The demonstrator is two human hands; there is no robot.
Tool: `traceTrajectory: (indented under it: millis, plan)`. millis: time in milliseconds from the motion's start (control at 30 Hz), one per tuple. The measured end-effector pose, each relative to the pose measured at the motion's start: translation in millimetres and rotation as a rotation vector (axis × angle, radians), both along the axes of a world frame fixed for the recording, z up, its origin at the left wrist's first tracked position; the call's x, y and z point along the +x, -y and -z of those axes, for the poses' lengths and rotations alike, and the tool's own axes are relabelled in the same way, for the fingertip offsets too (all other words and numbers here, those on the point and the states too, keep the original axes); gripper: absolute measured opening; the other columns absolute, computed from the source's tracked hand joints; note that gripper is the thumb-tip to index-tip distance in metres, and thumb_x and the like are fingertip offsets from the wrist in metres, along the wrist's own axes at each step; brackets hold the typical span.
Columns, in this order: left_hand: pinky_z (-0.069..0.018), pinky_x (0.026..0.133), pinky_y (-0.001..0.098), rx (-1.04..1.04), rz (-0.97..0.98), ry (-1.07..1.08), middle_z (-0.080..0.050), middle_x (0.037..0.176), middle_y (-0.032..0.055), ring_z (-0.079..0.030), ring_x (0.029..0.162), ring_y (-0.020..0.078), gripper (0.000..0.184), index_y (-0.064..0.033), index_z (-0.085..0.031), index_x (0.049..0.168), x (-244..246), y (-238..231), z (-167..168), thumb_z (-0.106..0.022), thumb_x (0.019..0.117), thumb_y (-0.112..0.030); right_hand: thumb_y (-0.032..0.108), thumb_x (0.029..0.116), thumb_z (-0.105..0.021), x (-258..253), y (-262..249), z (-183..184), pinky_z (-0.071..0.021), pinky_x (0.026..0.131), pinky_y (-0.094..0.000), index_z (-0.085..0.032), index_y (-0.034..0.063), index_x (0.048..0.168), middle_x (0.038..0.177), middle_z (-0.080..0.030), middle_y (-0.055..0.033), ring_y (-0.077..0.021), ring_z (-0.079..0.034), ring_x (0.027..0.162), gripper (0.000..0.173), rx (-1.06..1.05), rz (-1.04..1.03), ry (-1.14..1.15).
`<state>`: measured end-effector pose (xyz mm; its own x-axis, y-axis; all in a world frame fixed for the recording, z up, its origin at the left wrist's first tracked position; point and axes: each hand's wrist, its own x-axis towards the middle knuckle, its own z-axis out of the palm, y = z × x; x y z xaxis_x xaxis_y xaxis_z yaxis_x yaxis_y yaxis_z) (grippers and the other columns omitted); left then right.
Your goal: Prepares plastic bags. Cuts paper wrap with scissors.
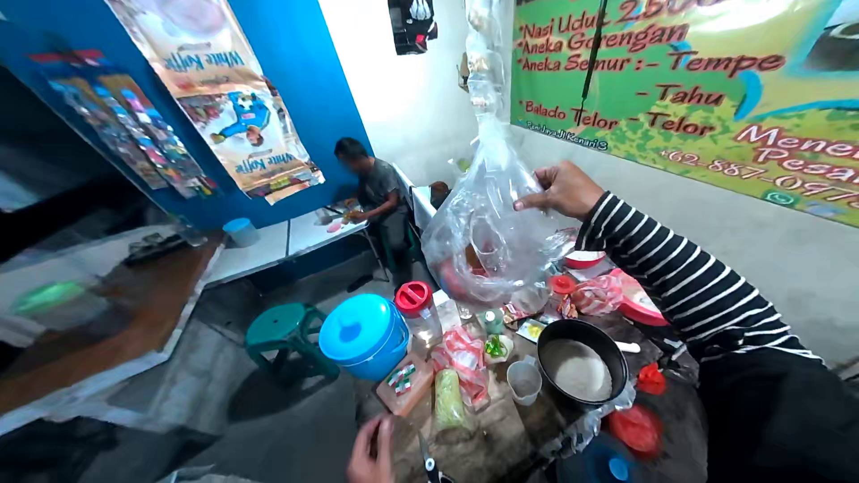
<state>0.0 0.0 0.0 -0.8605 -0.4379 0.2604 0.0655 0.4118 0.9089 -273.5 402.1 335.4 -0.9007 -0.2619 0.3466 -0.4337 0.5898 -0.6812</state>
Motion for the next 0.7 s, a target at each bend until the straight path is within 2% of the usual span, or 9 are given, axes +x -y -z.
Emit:
traceTrajectory:
  millis: [67,167,233,300,333,400,500,567,700]
  plan:
    - [-0.0625,0.088,0.0363,-0.088,0.19,-0.239,-0.073,0.111,0.0106,-0.073,0.099,0.0169,0.03,0.0016,-0.068,0.12,-51,-40,-86,-0.06,0.1028,-0.022,0.034,0.0799,-0.09,5,3,-1,-0.0561,0.061,-0.0406,-0.069,0.004,0.086,0.07,-0.067,-0.0076,-0.0168,-0.063,0.059,0.037,-0.044,-0.019,-0.009]
    - [-0.0627,0.087,0.0345,-0.242,0.465,-0.516,-0.074,0.109,0.0057,-0.072,0.099,0.0142,0.026,-0.0027,-0.072,0.115,-99,-107,-189,-0.061,0.1027,-0.023,0.03,0.0825,-0.088,12,10,-2,-0.0608,0.065,-0.0387,-0.072,0.0039,0.088,0.075,-0.072,-0.0076,-0.0159,-0.069,0.064,0.031,-0.223,-0.073,-0.02]
    - [-0.0638,0.085,0.0349,-0.29,0.53,-0.508,-0.074,0.113,0.0062,-0.073,0.1,0.0137,0.031,-0.0038,-0.07,0.119,-125,-148,-234,-0.063,0.1021,-0.029,0.028,0.0887,-0.082,18,16,-3,-0.0623,0.067,-0.0364,-0.073,0.0036,0.095,0.079,-0.073,-0.0073,-0.0148,-0.071,0.068,0.027,-0.327,-0.102,-0.011]
    - [-0.0629,0.087,0.041,-0.276,0.524,-0.339,-0.067,0.129,0.0094,-0.07,0.108,0.0183,0.052,-0.007,-0.061,0.136,-151,-179,-264,-0.068,0.0978,-0.042,0.031,0.0947,-0.076,23,23,-3,-0.0623,0.068,-0.0359,-0.072,0.0038,0.099,0.08,-0.073,-0.0073,-0.0147,-0.071,0.069,0.028,-0.385,-0.096,0.004]
    - [-0.0613,0.089,0.045,-0.267,0.512,-0.265,-0.062,0.135,0.0108,-0.068,0.112,0.0219,0.066,-0.0095,-0.055,0.143,-165,-190,-274,-0.072,0.0934,-0.05,0.035,0.0958,-0.074,26,26,-3,-0.0624,0.069,-0.0368,-0.071,0.0039,0.099,0.081,-0.072,-0.0079,-0.0156,-0.071,0.07,0.032,-0.401,-0.078,0.015]
    - [-0.058,0.093,0.0497,-0.249,0.486,-0.217,-0.062,0.135,0.0125,-0.066,0.113,0.0267,0.078,-0.0097,-0.053,0.144,-190,-206,-285,-0.078,0.0857,-0.055,0.037,0.0955,-0.074,30,31,-1,-0.0621,0.07,-0.039,-0.069,0.0026,0.101,0.082,-0.072,-0.0095,-0.0175,-0.071,0.071,0.035,-0.427,-0.059,0.037]
    - [-0.0606,0.084,0.0514,-0.188,0.489,-0.219,-0.072,0.112,0.0139,-0.072,0.093,0.0272,0.039,-0.0053,-0.065,0.125,-213,-212,-284,-0.076,0.0943,-0.026,0.024,0.09,-0.081,34,25,5,-0.064,0.075,-0.0405,-0.067,0.0009,0.107,0.09,-0.074,-0.011,-0.0195,-0.073,0.077,0.032,-0.368,-0.107,0.063]
    - [-0.0612,0.074,0.0514,-0.165,0.442,-0.181,-0.072,0.103,0.0155,-0.072,0.081,0.0286,0.023,-0.0054,-0.065,0.116,-220,-206,-277,-0.071,0.0971,-0.017,0.021,0.0839,-0.087,35,13,7,-0.0638,0.077,-0.0427,-0.069,0.0021,0.105,0.091,-0.075,-0.0116,-0.0211,-0.074,0.08,0.033,-0.31,-0.066,0.072]
    - [-0.0559,0.086,0.0582,-0.175,0.271,-0.152,-0.069,0.113,0.0216,-0.07,0.098,0.0363,0.031,0.0,-0.062,0.124,-240,-187,-267,-0.067,0.0977,-0.015,0.021,0.0901,-0.08,37,-27,-8,-0.0602,0.074,-0.0393,-0.074,0.0042,0.107,0.092,-0.073,-0.0088,-0.0166,-0.069,0.08,0.025,-0.273,0.019,0.022]
